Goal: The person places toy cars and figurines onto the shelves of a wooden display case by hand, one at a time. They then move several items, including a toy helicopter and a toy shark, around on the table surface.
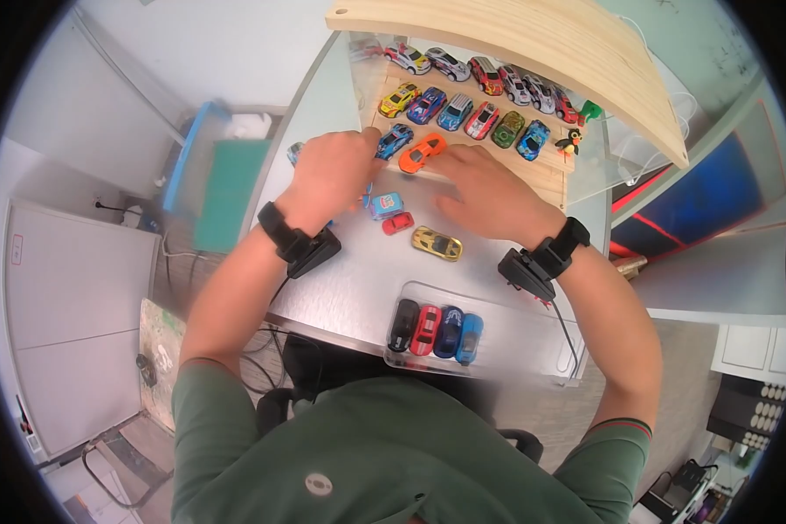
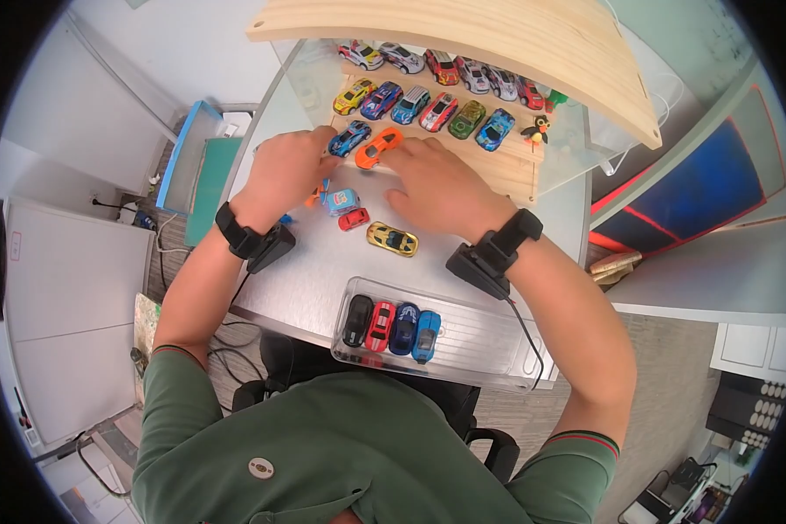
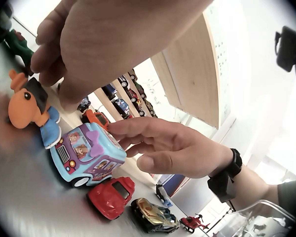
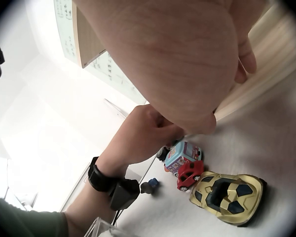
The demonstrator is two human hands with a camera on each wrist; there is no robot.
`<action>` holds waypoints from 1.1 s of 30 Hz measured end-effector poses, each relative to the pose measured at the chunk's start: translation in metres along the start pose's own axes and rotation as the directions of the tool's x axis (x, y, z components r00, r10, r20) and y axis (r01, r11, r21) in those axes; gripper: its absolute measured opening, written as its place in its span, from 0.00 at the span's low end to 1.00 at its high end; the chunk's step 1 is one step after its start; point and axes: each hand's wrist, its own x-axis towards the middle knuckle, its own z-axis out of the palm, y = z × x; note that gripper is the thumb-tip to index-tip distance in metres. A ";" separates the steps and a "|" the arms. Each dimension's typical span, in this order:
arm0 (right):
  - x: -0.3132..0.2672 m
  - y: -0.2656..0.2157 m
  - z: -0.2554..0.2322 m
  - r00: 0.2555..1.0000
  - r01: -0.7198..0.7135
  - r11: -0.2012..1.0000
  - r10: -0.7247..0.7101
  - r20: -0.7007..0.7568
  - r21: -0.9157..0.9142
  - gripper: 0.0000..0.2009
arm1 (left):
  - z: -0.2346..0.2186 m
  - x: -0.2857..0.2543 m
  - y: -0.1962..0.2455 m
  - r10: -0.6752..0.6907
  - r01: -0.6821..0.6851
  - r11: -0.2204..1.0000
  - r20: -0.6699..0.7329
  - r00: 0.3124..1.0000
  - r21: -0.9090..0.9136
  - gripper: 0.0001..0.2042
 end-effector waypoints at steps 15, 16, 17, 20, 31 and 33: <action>0.003 -0.005 -0.001 1.000 0.003 1.000 -0.003 -0.011 0.028 0.28 | 0.000 0.002 -0.002 -0.015 0.015 1.000 0.014 1.000 -0.007 0.13; 0.003 -0.006 -0.001 1.000 -0.018 0.998 0.019 -0.020 0.054 0.27 | 0.000 0.001 -0.002 -0.015 0.015 1.000 0.013 1.000 -0.007 0.13; 0.004 -0.006 -0.001 1.000 -0.017 0.998 0.018 -0.019 0.054 0.27 | 0.000 0.001 -0.002 -0.011 0.011 1.000 0.007 1.000 -0.012 0.13; 0.004 -0.006 0.000 0.999 -0.017 0.999 0.018 -0.035 0.037 0.26 | -0.004 -0.001 0.001 -0.019 0.019 0.999 0.019 1.000 -0.033 0.13; 0.005 -0.002 0.002 0.998 -0.015 0.999 0.017 -0.059 0.031 0.25 | -0.009 -0.007 0.013 0.061 -0.056 0.996 -0.075 0.995 0.070 0.19; 0.006 0.000 0.002 0.999 -0.016 1.000 0.017 -0.050 0.025 0.25 | -0.010 -0.006 0.015 0.110 -0.102 0.992 -0.110 0.988 0.070 0.23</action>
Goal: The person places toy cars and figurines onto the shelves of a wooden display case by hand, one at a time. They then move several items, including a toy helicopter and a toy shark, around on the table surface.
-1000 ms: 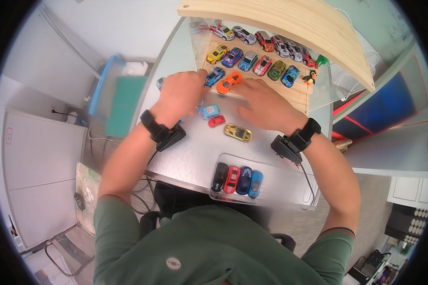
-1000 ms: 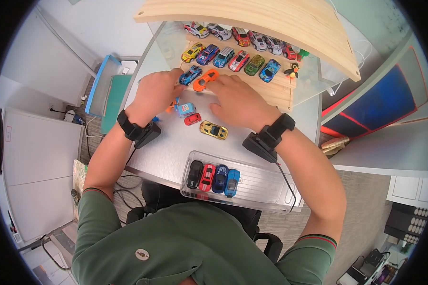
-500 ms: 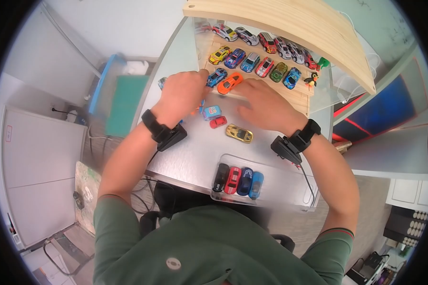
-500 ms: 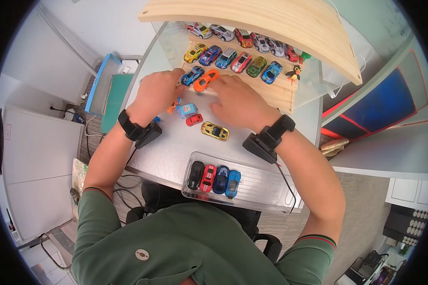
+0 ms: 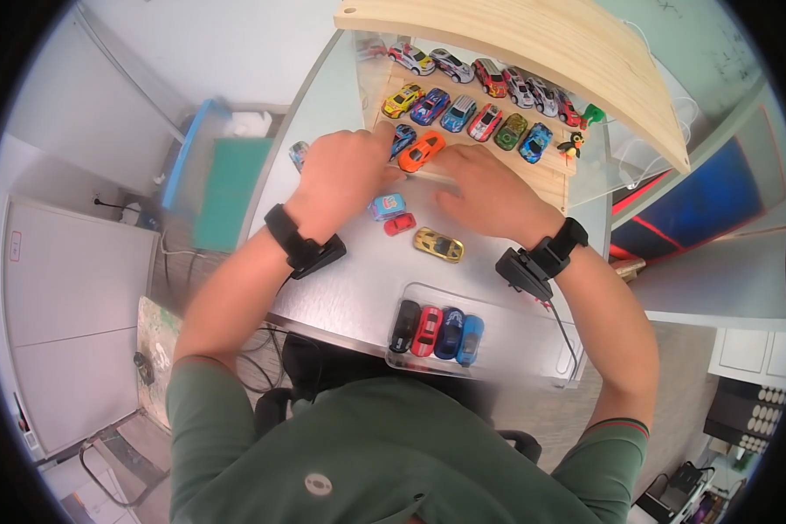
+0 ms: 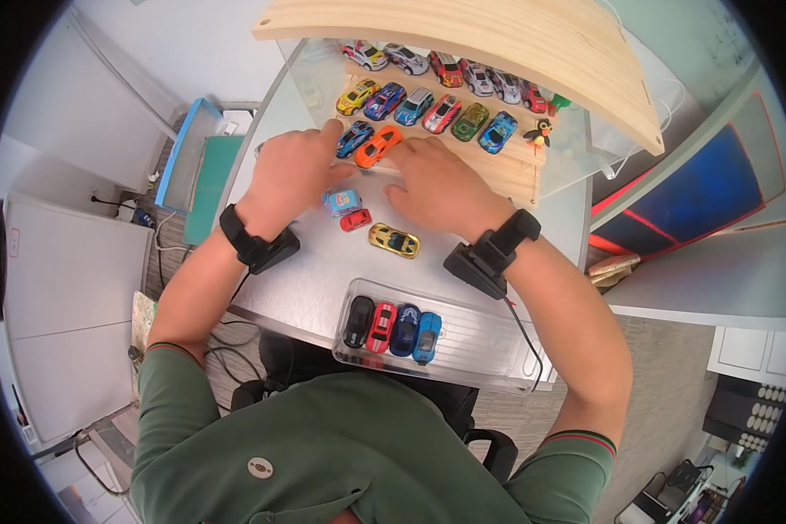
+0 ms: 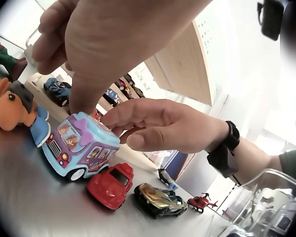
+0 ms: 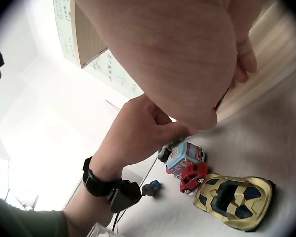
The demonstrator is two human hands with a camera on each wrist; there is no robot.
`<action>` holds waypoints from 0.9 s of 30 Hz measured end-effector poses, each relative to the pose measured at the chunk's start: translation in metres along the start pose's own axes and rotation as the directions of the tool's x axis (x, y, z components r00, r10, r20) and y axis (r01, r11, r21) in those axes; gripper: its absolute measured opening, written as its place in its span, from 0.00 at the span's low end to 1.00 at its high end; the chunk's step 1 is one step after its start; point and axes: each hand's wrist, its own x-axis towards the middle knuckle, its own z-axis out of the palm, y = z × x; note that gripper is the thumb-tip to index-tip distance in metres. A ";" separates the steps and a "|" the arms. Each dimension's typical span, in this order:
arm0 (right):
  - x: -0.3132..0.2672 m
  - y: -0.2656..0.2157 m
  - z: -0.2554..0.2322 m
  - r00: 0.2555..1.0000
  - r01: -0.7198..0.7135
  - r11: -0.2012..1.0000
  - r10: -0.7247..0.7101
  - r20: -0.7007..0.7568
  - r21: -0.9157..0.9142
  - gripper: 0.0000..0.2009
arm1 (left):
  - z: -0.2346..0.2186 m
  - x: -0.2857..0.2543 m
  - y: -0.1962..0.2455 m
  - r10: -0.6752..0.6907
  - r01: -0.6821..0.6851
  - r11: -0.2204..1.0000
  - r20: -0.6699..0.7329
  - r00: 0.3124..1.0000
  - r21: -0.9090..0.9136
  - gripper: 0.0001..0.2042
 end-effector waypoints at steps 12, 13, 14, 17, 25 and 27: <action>0.001 0.004 0.004 1.000 0.014 1.000 -0.014 -0.008 -0.025 0.26 | 0.017 0.011 0.001 0.079 -0.076 0.992 -0.030 0.996 0.102 0.27; 0.001 0.004 0.004 1.000 0.005 1.000 -0.005 0.002 -0.027 0.26 | 0.018 0.011 0.000 0.080 -0.076 0.992 -0.029 0.996 0.101 0.27; 0.001 0.004 0.003 1.000 0.004 1.000 -0.004 0.002 -0.027 0.26 | 0.018 0.010 0.000 0.083 -0.079 0.992 -0.033 0.996 0.101 0.27; 0.001 0.002 0.001 1.000 0.002 1.000 -0.002 0.005 -0.017 0.26 | 0.018 0.011 0.000 0.082 -0.079 0.991 -0.030 0.996 0.104 0.27; 0.001 0.000 -0.002 0.999 -0.017 1.000 0.017 0.030 -0.016 0.27 | 0.017 0.012 0.000 0.072 -0.067 0.991 -0.031 0.997 0.119 0.27; 0.001 0.001 -0.001 1.000 -0.011 1.000 0.011 0.021 -0.015 0.26 | 0.017 0.012 0.000 0.064 -0.062 0.992 -0.015 0.998 0.112 0.27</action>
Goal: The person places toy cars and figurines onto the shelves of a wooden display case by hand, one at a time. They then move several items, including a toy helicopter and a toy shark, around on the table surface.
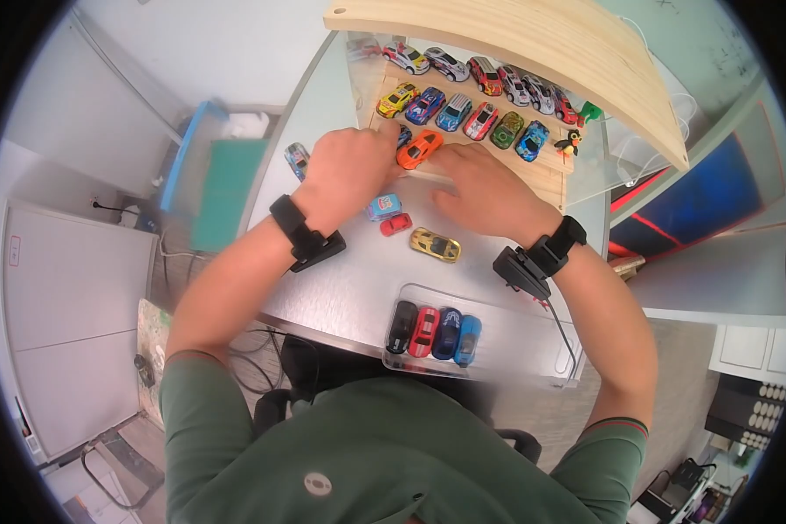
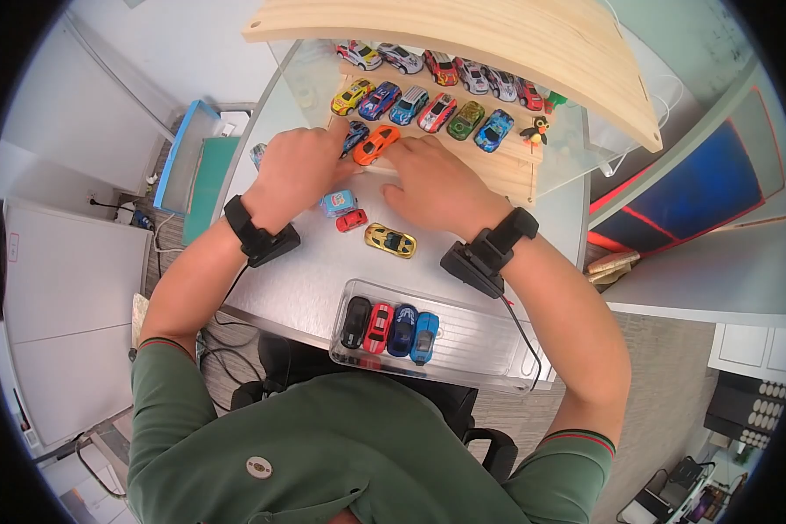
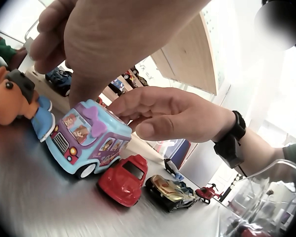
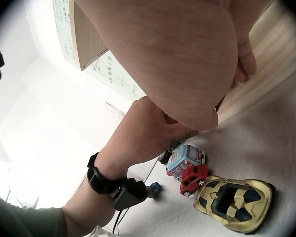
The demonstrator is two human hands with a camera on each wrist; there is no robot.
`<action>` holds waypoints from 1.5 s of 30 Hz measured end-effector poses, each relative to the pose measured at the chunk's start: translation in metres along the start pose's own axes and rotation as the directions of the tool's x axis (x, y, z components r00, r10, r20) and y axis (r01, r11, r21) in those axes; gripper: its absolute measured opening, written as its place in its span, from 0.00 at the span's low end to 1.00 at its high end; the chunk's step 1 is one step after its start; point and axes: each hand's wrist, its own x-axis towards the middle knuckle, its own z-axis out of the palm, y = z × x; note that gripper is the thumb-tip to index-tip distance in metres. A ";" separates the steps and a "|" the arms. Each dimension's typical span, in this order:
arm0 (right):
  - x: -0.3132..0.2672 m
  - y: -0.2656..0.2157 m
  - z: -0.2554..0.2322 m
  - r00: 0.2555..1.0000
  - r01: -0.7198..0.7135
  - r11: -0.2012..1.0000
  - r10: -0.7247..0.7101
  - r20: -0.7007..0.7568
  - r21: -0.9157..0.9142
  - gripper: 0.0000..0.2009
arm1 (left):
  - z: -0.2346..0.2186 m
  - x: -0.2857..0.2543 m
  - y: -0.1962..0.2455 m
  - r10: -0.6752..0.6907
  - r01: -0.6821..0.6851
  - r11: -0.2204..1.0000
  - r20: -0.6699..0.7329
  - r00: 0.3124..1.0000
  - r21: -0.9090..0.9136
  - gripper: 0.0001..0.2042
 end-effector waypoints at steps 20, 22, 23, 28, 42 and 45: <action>0.000 0.001 0.003 1.000 0.001 1.000 -0.001 -0.020 0.002 0.26 | -0.001 0.002 0.000 -0.029 0.030 0.999 0.048 0.998 -0.022 0.23; 0.000 0.001 0.003 1.000 0.007 1.000 -0.007 -0.021 -0.001 0.27 | -0.001 0.002 0.000 -0.029 0.030 0.999 0.046 0.999 -0.027 0.23; 0.000 0.001 0.003 1.000 0.007 1.000 -0.007 -0.021 -0.001 0.27 | -0.001 0.002 0.001 -0.030 0.032 0.999 0.049 0.998 -0.024 0.23; 0.000 0.001 0.002 1.000 0.007 1.000 -0.007 -0.009 -0.002 0.27 | -0.002 0.002 0.000 -0.027 0.028 0.999 0.047 0.999 -0.023 0.23; -0.031 -0.004 -0.023 1.000 -0.001 1.000 0.001 -0.020 0.023 0.24 | -0.004 0.003 0.002 -0.040 0.040 0.999 0.045 0.998 -0.008 0.23; -0.053 -0.005 -0.032 0.998 -0.002 1.000 0.003 -0.065 0.020 0.23 | -0.004 0.005 0.005 -0.070 0.070 0.998 0.062 0.996 -0.005 0.23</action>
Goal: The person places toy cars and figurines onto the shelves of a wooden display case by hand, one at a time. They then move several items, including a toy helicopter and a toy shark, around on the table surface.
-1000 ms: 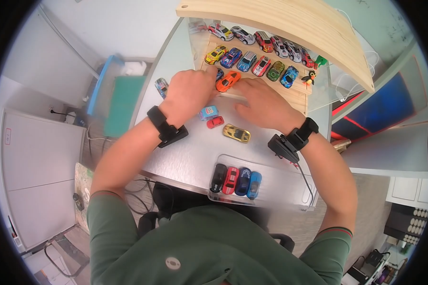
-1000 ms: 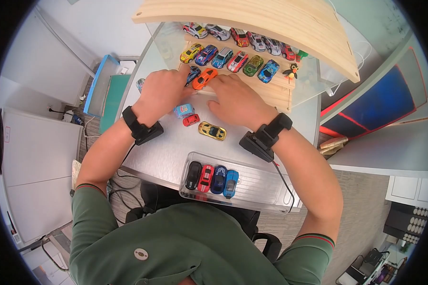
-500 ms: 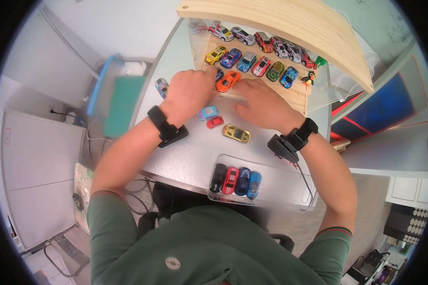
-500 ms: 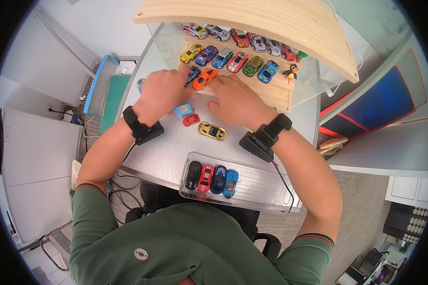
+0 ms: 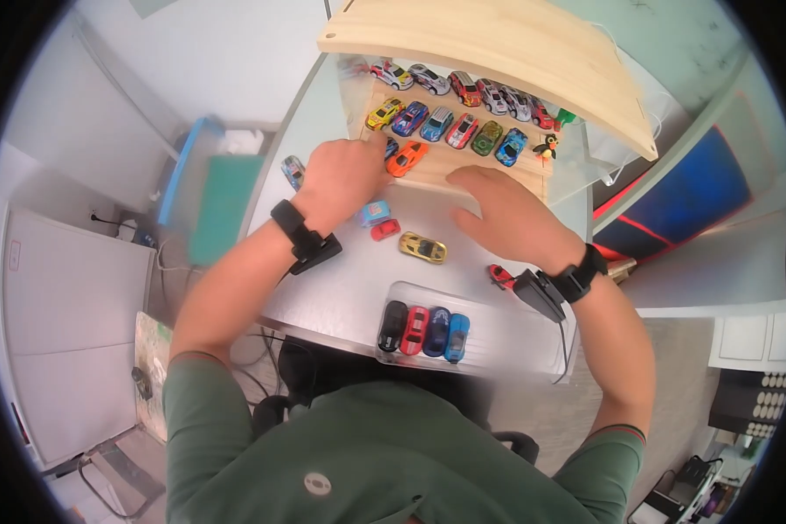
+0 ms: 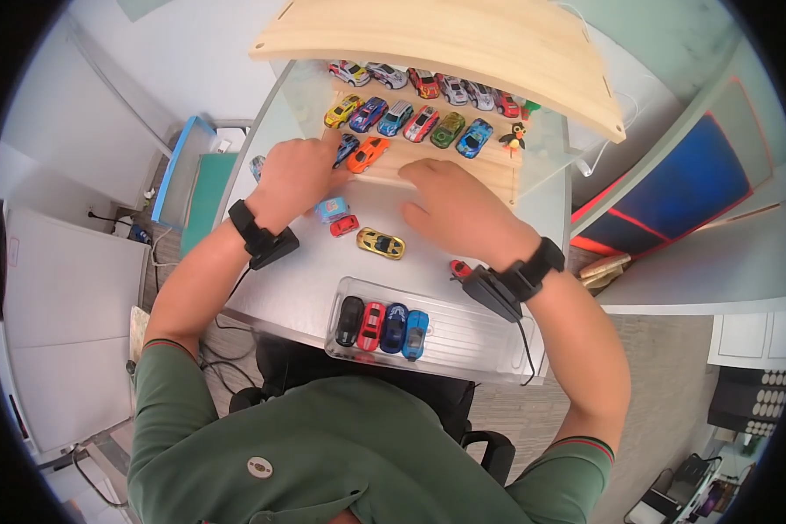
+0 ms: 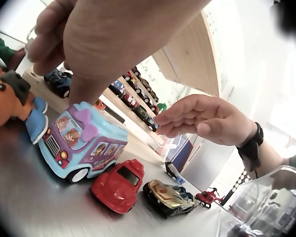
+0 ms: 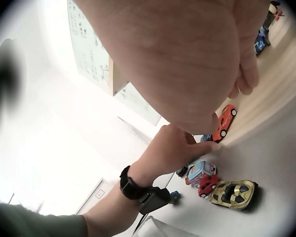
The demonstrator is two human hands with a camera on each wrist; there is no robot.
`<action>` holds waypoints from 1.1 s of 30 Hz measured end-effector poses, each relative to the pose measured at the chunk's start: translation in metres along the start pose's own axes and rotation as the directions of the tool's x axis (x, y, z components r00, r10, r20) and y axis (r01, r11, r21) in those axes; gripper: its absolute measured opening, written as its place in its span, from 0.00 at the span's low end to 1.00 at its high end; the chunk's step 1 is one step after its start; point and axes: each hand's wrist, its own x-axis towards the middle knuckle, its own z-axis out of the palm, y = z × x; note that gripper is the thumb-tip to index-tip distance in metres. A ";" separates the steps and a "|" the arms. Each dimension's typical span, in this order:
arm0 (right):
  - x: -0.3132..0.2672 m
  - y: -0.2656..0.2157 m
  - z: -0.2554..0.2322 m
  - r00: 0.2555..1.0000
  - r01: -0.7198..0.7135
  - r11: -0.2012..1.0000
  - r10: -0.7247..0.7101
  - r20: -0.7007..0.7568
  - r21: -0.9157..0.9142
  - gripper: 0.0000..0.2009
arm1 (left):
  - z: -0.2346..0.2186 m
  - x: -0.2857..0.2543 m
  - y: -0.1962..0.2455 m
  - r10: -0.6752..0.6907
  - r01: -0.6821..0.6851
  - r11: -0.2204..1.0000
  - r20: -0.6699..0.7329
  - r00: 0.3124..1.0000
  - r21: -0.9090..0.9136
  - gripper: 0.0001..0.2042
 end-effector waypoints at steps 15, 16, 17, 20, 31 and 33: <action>-0.114 -0.026 -0.038 0.980 -0.113 0.989 0.127 -0.153 0.098 0.23 | -0.030 -0.072 -0.020 -0.039 0.012 0.969 -0.106 0.994 -0.245 0.16; -0.117 -0.028 -0.036 0.980 -0.112 0.989 0.126 -0.154 0.100 0.23 | -0.030 -0.079 -0.021 -0.039 0.012 0.970 -0.106 0.994 -0.242 0.16; -0.121 -0.030 -0.034 0.980 -0.114 0.989 0.128 -0.152 0.098 0.22 | -0.031 -0.085 -0.022 0.016 -0.053 0.960 -0.135 0.991 -0.275 0.15; -0.128 -0.036 -0.027 0.985 -0.079 0.993 0.090 -0.146 0.083 0.21 | -0.032 -0.097 -0.021 0.092 -0.138 0.947 -0.168 0.982 -0.291 0.16; -0.131 -0.041 -0.019 0.993 -0.033 0.994 0.045 -0.111 0.105 0.17 | -0.011 -0.082 -0.003 0.190 -0.234 0.911 -0.158 0.969 -0.339 0.23; -0.128 -0.040 -0.021 0.995 -0.050 0.993 0.058 -0.078 0.104 0.17 | -0.011 -0.078 0.004 0.202 -0.242 0.911 -0.150 0.968 -0.333 0.23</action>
